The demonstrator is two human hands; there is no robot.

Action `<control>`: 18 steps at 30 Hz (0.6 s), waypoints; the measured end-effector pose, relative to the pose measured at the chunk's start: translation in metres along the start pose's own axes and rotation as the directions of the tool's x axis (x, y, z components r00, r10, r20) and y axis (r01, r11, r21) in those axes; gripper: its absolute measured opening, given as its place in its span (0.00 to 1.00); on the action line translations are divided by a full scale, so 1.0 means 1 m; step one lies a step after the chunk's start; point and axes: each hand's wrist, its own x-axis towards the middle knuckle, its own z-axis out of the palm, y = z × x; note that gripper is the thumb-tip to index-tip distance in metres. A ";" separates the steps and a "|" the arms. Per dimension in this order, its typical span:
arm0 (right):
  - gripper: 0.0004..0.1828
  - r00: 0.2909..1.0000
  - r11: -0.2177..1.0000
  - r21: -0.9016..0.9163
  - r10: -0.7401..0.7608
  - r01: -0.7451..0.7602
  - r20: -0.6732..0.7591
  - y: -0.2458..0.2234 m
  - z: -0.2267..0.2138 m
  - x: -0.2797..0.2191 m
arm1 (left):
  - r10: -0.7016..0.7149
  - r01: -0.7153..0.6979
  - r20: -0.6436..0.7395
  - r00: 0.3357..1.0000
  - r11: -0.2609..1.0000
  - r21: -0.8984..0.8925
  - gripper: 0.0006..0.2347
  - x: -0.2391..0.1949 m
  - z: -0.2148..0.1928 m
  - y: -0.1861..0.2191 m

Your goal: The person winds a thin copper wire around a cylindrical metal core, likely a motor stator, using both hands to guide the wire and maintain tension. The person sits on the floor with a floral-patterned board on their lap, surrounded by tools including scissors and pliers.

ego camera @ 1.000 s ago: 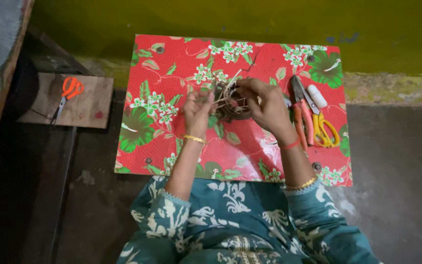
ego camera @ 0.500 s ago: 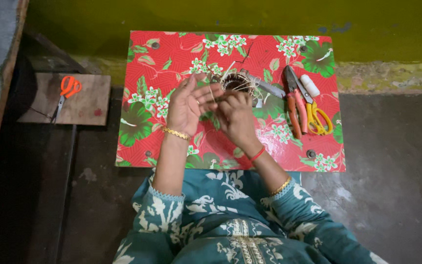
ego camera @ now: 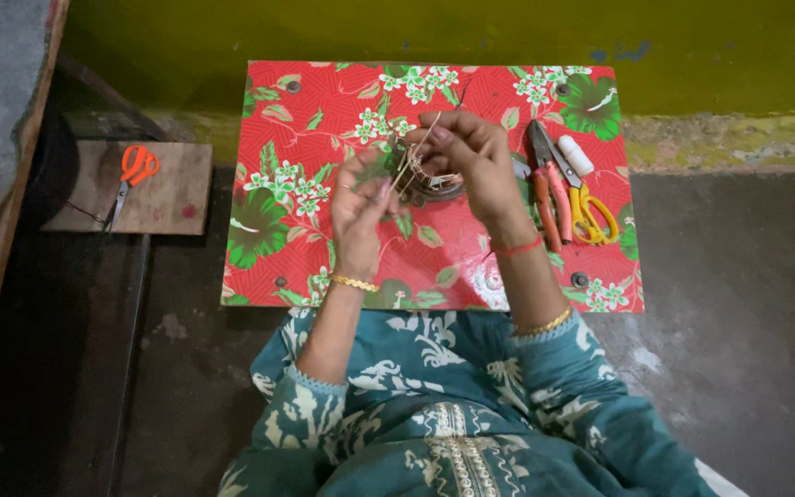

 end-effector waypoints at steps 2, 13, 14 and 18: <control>0.21 0.992 1.000 -0.008 -0.024 0.025 0.123 0.006 -0.012 0.001 | 0.021 -0.024 -0.038 0.999 0.998 -0.055 0.17 0.006 0.009 0.017; 0.09 0.994 0.710 -0.696 -0.058 0.108 0.095 0.030 0.047 -0.056 | 0.023 -0.030 -0.132 0.991 0.998 -0.049 0.15 0.046 0.009 0.042; 0.10 0.999 0.766 -0.641 -0.007 0.035 0.046 0.023 0.053 -0.056 | -0.006 -0.002 -0.178 0.984 0.999 -0.042 0.15 0.043 0.006 0.036; 0.12 0.983 0.933 -0.321 -0.124 0.162 0.134 -0.009 0.068 -0.047 | -0.141 0.101 -0.190 0.972 0.974 -0.204 0.16 0.014 0.001 0.015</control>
